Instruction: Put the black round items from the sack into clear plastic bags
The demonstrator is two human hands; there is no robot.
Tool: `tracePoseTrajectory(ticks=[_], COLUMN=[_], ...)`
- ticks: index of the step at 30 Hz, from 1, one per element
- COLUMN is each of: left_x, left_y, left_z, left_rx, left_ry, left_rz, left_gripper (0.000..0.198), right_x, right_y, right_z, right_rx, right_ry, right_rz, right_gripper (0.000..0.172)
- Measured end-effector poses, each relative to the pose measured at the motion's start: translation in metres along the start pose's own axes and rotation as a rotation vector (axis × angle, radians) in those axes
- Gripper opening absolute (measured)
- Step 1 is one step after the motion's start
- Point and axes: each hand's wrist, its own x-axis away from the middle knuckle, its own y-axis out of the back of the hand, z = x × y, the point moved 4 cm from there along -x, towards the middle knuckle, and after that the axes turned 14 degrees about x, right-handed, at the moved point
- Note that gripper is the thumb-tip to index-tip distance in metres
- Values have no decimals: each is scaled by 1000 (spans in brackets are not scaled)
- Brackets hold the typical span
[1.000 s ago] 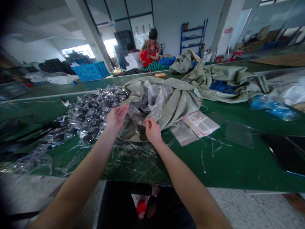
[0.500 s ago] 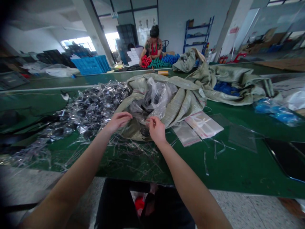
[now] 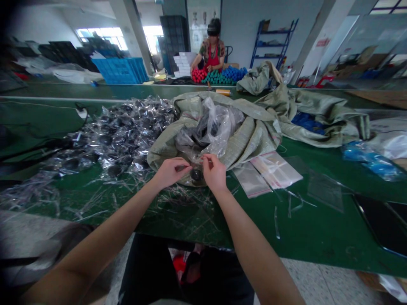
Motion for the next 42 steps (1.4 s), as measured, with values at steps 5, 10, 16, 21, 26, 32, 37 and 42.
tracePoseTrajectory(ticks=[5, 10, 16, 21, 26, 32, 37, 42], left_x=[5, 12, 12, 13, 14, 15, 16, 16], left_y=[8, 10, 6, 9, 9, 5, 2, -8], left_z=[13, 27, 35, 39, 41, 44, 54, 71], left_rx=[135, 413, 661, 610, 628, 640, 672, 775], left_ry=[59, 184, 327, 410, 435, 449, 457, 534], left_rz=[-79, -231, -366, -445, -433, -406, -387, -402], left_gripper=[20, 24, 24, 20, 19, 20, 16, 11], right_x=[-5, -9, -8, -3, 3, 2, -2, -6], right_y=[2, 5, -4, -10, -14, -18, -20, -22], right_z=[-4, -3, -5, -4, 2, -8, -23, -37], right_rx=[-80, -104, -239, -308, -212, -71, -89, -164], right_ry=[-87, -103, -178, -195, -106, -102, -184, -335], right_rz=[-6, -52, 79, 259, 317, 254, 265, 261], right_gripper=[23, 23, 34, 37, 29, 25, 23, 16])
